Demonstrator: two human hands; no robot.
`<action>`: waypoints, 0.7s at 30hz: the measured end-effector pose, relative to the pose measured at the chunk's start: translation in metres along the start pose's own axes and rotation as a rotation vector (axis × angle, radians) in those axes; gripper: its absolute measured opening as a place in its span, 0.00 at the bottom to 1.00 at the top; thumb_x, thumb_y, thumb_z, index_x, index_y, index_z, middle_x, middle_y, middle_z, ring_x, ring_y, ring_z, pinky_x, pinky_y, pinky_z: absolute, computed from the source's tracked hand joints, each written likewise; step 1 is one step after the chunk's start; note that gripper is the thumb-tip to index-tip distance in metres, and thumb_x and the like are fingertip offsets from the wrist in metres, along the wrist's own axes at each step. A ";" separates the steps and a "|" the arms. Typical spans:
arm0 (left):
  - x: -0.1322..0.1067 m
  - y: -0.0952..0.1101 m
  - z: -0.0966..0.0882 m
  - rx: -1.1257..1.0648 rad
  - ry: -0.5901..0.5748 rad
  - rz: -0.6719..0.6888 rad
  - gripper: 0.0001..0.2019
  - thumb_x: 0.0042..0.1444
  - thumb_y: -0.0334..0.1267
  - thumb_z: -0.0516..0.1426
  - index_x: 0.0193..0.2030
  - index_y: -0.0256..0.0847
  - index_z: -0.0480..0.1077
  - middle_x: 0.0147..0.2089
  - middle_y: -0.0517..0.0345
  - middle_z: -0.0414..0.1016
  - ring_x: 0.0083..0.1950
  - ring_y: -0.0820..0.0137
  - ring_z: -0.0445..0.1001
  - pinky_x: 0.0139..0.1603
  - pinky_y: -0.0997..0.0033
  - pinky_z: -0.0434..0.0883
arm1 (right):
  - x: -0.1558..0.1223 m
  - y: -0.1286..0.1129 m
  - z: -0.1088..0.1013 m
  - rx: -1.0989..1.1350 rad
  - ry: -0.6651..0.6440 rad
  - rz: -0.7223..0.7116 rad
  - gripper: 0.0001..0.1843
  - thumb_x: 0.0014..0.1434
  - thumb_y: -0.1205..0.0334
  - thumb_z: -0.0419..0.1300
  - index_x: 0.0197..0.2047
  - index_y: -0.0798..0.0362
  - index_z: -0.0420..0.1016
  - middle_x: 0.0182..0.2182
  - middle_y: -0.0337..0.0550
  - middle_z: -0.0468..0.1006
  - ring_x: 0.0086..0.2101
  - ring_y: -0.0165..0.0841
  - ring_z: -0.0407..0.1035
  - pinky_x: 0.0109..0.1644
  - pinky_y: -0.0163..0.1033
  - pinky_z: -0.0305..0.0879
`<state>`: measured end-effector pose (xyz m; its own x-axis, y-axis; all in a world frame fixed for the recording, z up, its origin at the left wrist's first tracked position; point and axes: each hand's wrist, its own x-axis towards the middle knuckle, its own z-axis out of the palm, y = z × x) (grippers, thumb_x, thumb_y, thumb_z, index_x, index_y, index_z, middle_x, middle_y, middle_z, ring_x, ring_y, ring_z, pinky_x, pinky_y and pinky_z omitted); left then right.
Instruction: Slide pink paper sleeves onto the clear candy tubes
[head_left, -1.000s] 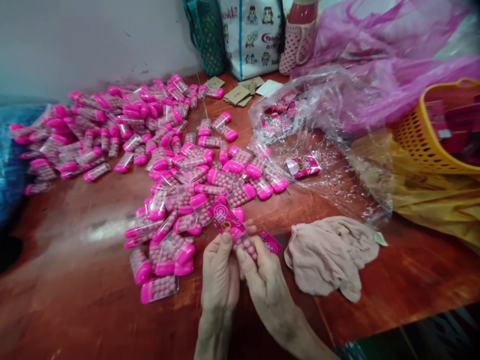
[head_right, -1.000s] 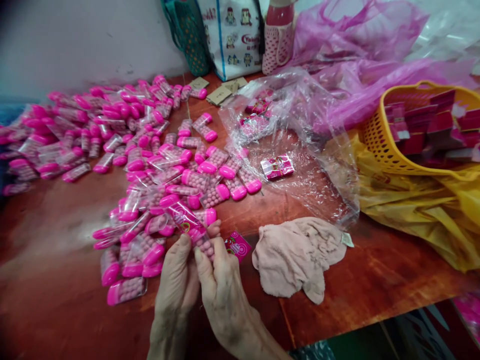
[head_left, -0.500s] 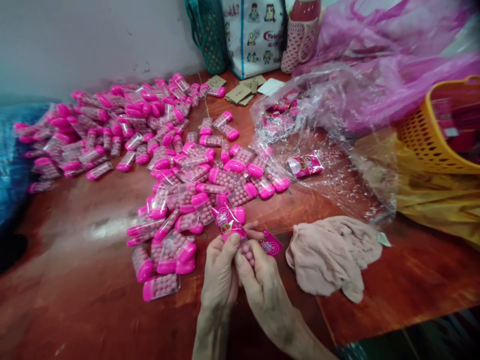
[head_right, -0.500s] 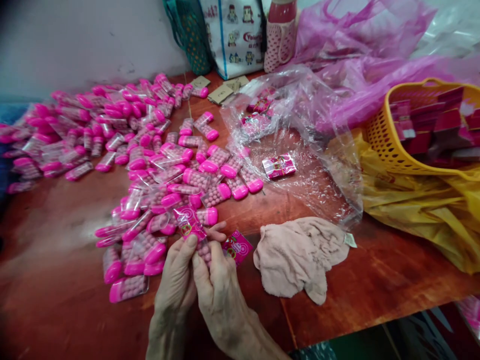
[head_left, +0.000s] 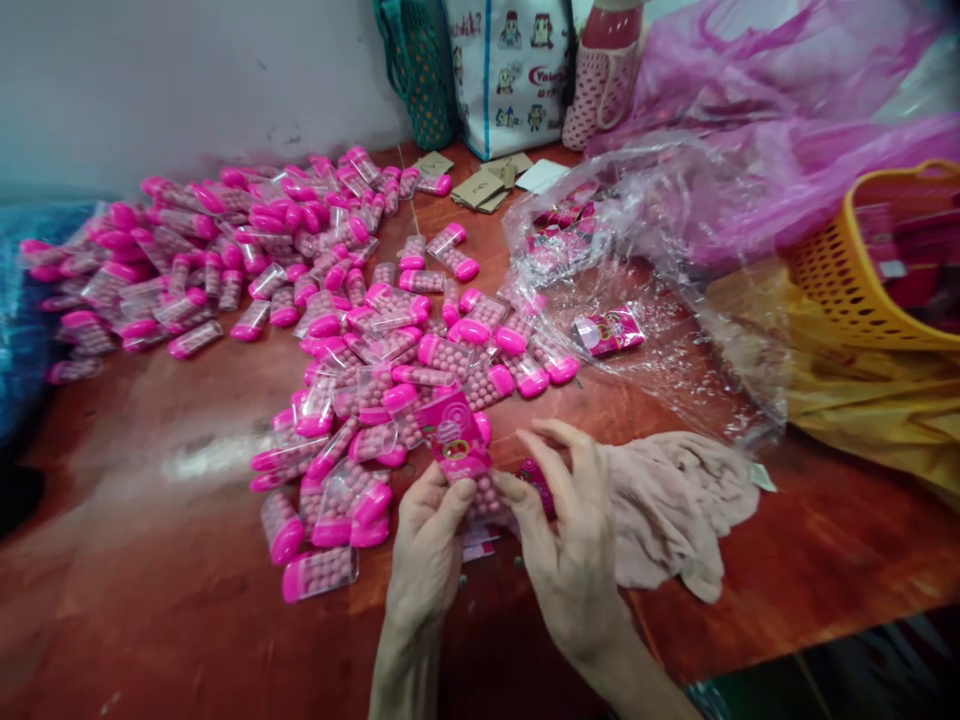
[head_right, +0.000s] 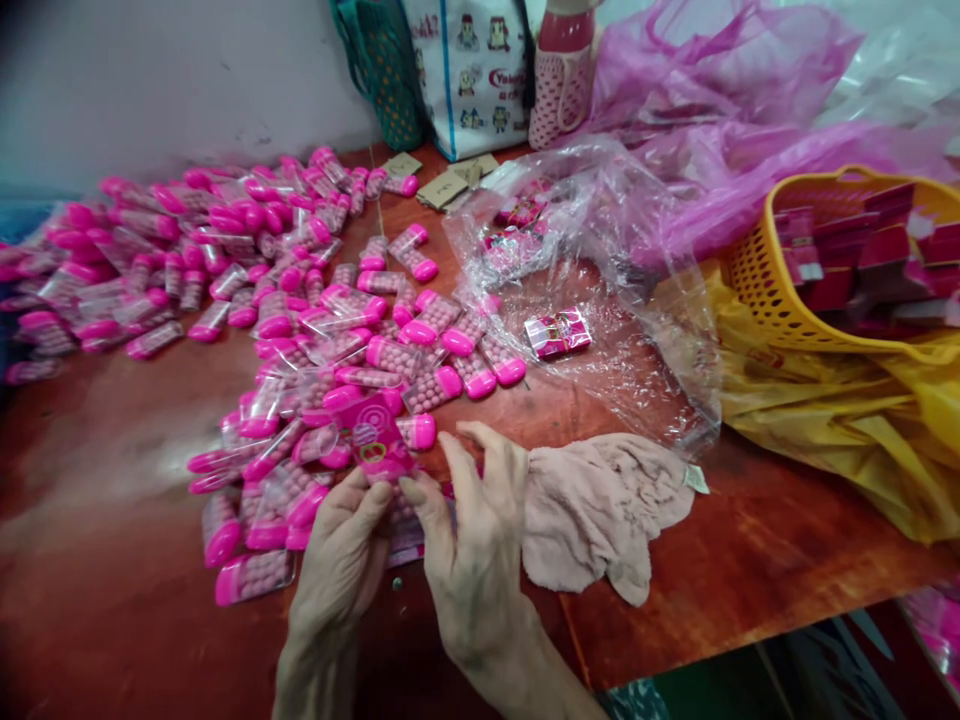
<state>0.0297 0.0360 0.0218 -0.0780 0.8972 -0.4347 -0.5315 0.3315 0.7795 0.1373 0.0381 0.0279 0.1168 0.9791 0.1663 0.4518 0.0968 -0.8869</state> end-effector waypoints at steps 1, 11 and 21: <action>-0.001 -0.001 0.000 0.024 -0.036 -0.024 0.07 0.49 0.31 0.59 0.37 0.38 0.72 0.27 0.57 0.75 0.27 0.73 0.72 0.31 0.75 0.69 | 0.003 0.000 0.001 0.068 -0.039 0.029 0.13 0.59 0.59 0.54 0.45 0.54 0.72 0.45 0.49 0.68 0.47 0.39 0.61 0.51 0.46 0.58; -0.005 -0.013 0.015 0.034 -0.013 -0.063 0.04 0.49 0.33 0.59 0.33 0.37 0.71 0.23 0.62 0.68 0.21 0.78 0.64 0.23 0.80 0.62 | 0.005 0.003 0.010 0.403 -0.023 0.296 0.10 0.59 0.60 0.54 0.35 0.52 0.76 0.35 0.43 0.73 0.40 0.35 0.65 0.43 0.39 0.63; -0.006 -0.023 0.019 0.021 0.098 -0.018 0.03 0.48 0.33 0.59 0.30 0.37 0.70 0.19 0.65 0.64 0.17 0.81 0.59 0.15 0.84 0.53 | -0.014 0.014 0.017 0.538 -0.043 0.502 0.15 0.60 0.55 0.51 0.31 0.55 0.73 0.27 0.39 0.66 0.25 0.28 0.61 0.21 0.30 0.58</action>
<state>0.0591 0.0284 0.0150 -0.1513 0.8583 -0.4903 -0.5157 0.3546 0.7799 0.1272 0.0285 0.0059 0.1557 0.9335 -0.3230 -0.1448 -0.3019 -0.9423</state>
